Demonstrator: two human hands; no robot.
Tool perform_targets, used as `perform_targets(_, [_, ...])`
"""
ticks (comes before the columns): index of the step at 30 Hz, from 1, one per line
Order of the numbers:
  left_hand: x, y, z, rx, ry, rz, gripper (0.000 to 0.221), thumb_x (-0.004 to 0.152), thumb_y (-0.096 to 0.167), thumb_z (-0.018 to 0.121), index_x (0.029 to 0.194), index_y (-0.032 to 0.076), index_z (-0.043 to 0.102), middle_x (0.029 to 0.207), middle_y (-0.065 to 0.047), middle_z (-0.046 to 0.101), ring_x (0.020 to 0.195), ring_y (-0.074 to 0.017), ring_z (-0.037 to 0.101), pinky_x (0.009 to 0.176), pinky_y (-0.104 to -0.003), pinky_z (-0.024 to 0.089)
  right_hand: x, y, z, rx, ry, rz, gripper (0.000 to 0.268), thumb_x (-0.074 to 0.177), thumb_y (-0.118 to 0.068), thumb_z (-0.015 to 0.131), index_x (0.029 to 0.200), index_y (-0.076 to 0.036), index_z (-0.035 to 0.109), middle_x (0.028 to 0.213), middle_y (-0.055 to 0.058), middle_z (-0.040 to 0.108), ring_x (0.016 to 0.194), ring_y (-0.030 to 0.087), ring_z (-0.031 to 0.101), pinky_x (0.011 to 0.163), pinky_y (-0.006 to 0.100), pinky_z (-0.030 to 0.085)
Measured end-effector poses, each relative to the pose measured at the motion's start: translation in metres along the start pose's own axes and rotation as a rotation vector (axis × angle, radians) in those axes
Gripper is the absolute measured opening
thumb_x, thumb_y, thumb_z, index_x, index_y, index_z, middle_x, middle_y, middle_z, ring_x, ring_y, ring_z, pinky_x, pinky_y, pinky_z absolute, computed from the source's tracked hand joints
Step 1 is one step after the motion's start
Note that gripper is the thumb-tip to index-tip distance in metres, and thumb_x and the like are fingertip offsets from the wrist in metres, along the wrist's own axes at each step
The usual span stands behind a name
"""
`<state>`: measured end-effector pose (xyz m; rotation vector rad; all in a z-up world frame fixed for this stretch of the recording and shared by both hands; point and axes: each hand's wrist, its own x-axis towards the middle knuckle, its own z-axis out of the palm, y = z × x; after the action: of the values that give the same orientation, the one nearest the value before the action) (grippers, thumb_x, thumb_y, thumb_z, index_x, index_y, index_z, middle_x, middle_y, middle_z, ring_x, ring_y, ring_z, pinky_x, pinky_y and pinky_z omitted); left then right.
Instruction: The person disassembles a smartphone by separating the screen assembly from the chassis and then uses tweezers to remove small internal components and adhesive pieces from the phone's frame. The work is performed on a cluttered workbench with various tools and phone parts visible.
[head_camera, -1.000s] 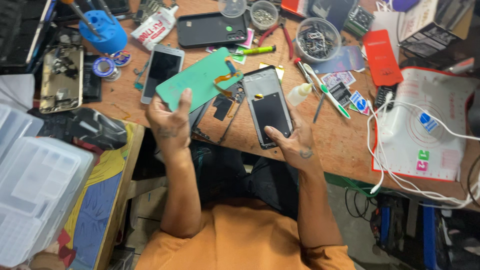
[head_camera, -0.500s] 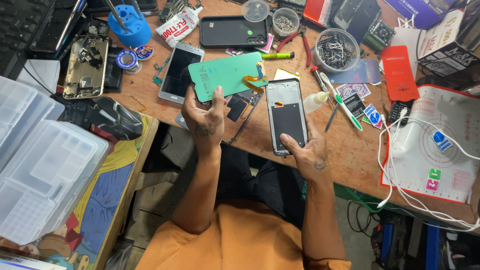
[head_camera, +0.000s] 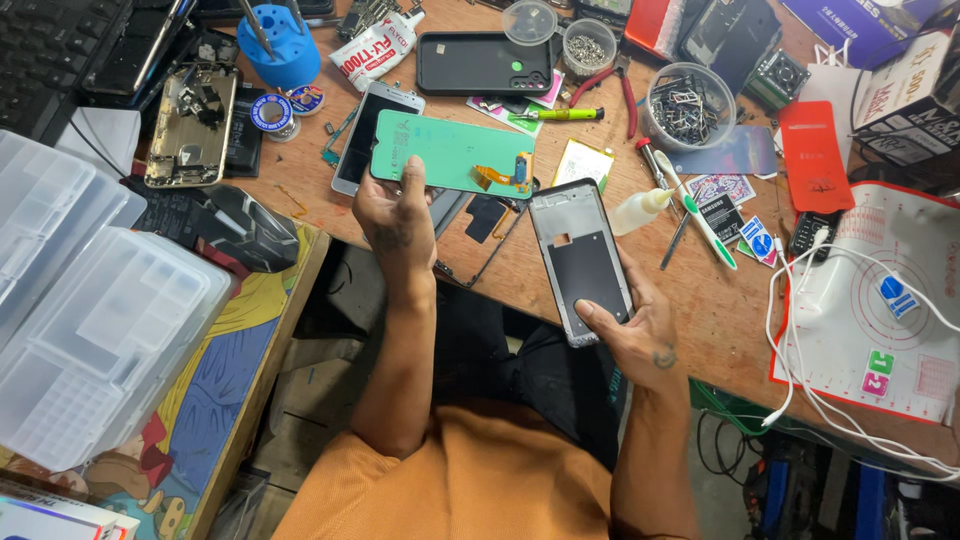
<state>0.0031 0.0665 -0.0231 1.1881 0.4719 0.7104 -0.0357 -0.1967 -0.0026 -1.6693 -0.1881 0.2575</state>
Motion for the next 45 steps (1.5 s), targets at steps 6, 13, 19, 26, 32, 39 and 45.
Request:
perform_targets(6, [0.013,-0.013,-0.001,-0.101,-0.028,-0.017,0.013,0.1,0.009,0.062,0.101,-0.004,0.066,0.082,-0.004,0.064,0.065,-0.0057,0.05,0.059,-0.023,0.041,-0.009,0.002,-0.008,0.015,-0.027,-0.03,0.078,0.081,-0.006,0.077,0.149,0.009,0.044,0.135,0.015,0.064,0.125,0.019,0.06,0.107,0.029,0.046])
perform_targets(13, [0.03,-0.015,-0.009,-0.117,-0.033,-0.019,0.016,0.1,0.009,0.058,0.098,-0.005,0.067,0.079,-0.004,0.067,0.06,-0.0045,0.051,0.054,-0.023,0.041,-0.021,-0.001,-0.023,0.033,0.028,0.002,0.076,0.08,-0.006,0.075,0.15,0.007,0.046,0.128,0.015,0.067,0.115,0.018,0.065,0.099,0.029,0.052])
perform_targets(19, [0.018,-0.002,-0.005,0.036,-0.119,0.04,0.021,0.103,0.015,0.059,0.093,-0.001,0.07,0.075,0.0,0.061,0.063,-0.0029,0.045,0.058,-0.022,0.037,-0.026,-0.001,-0.025,0.068,0.056,-0.021,0.074,0.083,-0.005,0.074,0.15,0.008,0.046,0.129,0.014,0.064,0.115,0.016,0.063,0.098,0.028,0.051])
perform_targets(26, [-0.018,0.03,0.0,0.424,-0.226,0.369,0.025,0.107,0.02,0.064,0.09,0.002,0.067,0.083,0.0,0.045,0.075,-0.009,0.041,0.067,-0.026,0.036,-0.021,0.006,-0.011,0.146,0.086,-0.026,0.072,0.084,-0.004,0.075,0.148,0.008,0.044,0.128,0.014,0.064,0.114,0.017,0.064,0.098,0.03,0.052])
perform_targets(32, [-0.045,0.051,0.011,0.343,-0.328,0.459,0.021,0.103,0.015,0.07,0.123,0.02,0.074,0.1,-0.002,0.053,0.093,-0.0117,0.052,0.076,-0.026,0.047,-0.015,0.007,-0.003,0.185,0.07,-0.049,0.072,0.086,-0.005,0.074,0.15,0.007,0.043,0.134,0.014,0.061,0.121,0.017,0.06,0.104,0.029,0.049])
perform_targets(39, [-0.049,0.049,0.026,0.578,-0.327,0.646,0.031,0.097,0.009,0.076,0.123,0.025,0.076,0.104,0.001,0.056,0.103,-0.0174,0.053,0.095,-0.032,0.044,-0.01,0.008,-0.004,0.171,0.08,-0.056,0.071,0.086,-0.006,0.075,0.149,0.008,0.045,0.136,0.013,0.061,0.124,0.017,0.059,0.109,0.031,0.046])
perform_targets(45, [-0.046,0.041,0.034,0.676,-0.347,0.712,0.028,0.097,0.008,0.073,0.121,0.022,0.077,0.103,-0.002,0.058,0.1,-0.0179,0.055,0.091,-0.035,0.043,-0.01,0.007,-0.007,0.153,0.088,-0.055,0.07,0.086,-0.006,0.075,0.149,0.007,0.045,0.138,0.014,0.061,0.126,0.017,0.058,0.111,0.031,0.044])
